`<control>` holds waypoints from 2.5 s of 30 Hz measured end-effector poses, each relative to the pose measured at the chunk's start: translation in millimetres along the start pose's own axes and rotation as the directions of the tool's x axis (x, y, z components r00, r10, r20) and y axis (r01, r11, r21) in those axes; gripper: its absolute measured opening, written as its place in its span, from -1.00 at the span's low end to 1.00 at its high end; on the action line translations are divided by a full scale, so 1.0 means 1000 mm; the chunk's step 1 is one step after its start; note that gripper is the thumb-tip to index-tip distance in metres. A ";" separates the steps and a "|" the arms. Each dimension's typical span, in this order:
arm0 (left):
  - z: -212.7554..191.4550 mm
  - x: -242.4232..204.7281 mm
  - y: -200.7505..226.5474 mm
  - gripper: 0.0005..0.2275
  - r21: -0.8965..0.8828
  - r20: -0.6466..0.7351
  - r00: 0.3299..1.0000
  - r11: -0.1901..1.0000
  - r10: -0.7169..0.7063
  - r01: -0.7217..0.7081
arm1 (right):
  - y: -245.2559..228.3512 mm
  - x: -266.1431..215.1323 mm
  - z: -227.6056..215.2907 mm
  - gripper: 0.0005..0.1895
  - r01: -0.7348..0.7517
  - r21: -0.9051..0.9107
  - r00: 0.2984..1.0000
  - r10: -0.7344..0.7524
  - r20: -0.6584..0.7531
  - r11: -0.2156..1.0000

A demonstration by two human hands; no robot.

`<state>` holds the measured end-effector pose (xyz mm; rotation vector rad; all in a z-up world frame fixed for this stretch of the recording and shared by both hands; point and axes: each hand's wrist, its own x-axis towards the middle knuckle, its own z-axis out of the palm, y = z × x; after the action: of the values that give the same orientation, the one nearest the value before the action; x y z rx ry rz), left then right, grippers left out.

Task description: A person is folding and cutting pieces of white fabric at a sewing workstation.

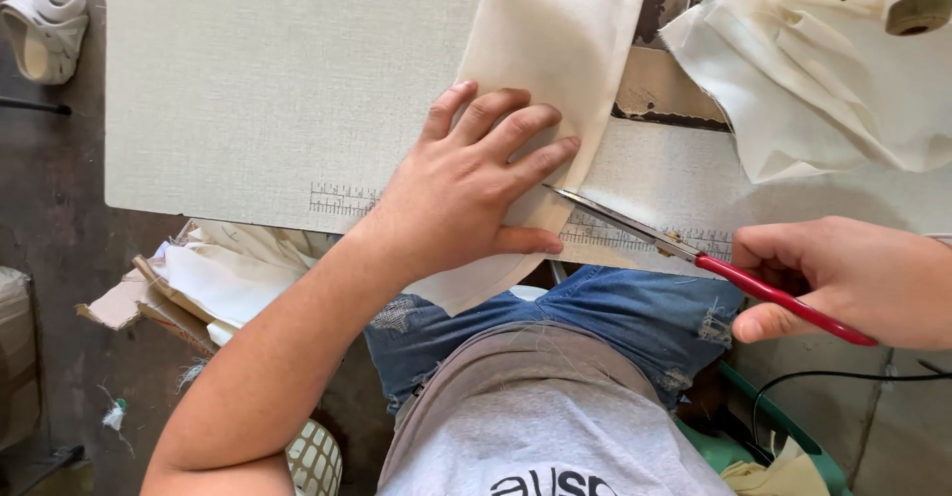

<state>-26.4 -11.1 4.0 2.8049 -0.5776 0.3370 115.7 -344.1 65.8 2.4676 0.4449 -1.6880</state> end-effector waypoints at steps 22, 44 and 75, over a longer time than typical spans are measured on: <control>-0.060 -0.051 0.023 -0.93 0.377 -0.047 0.946 0.872 -0.320 0.313 | 0.099 -0.017 0.063 -0.92 0.070 0.798 0.912 0.285 -0.294 0.598; -0.002 -0.010 -0.007 -0.36 0.006 -0.041 0.999 1.000 0.031 -0.030 | 0.026 -0.003 0.015 -0.43 -0.012 0.264 0.998 -0.005 0.063 0.964; -0.063 -0.067 0.005 -0.86 0.331 -0.105 0.891 0.830 -0.442 0.450 | 0.153 0.029 0.061 -0.85 0.183 0.789 0.921 0.180 -0.347 0.586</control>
<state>-98.8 26.7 46.0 3.1447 0.1801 0.4042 118.1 -500.4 6.3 3.4769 -0.4661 -1.5971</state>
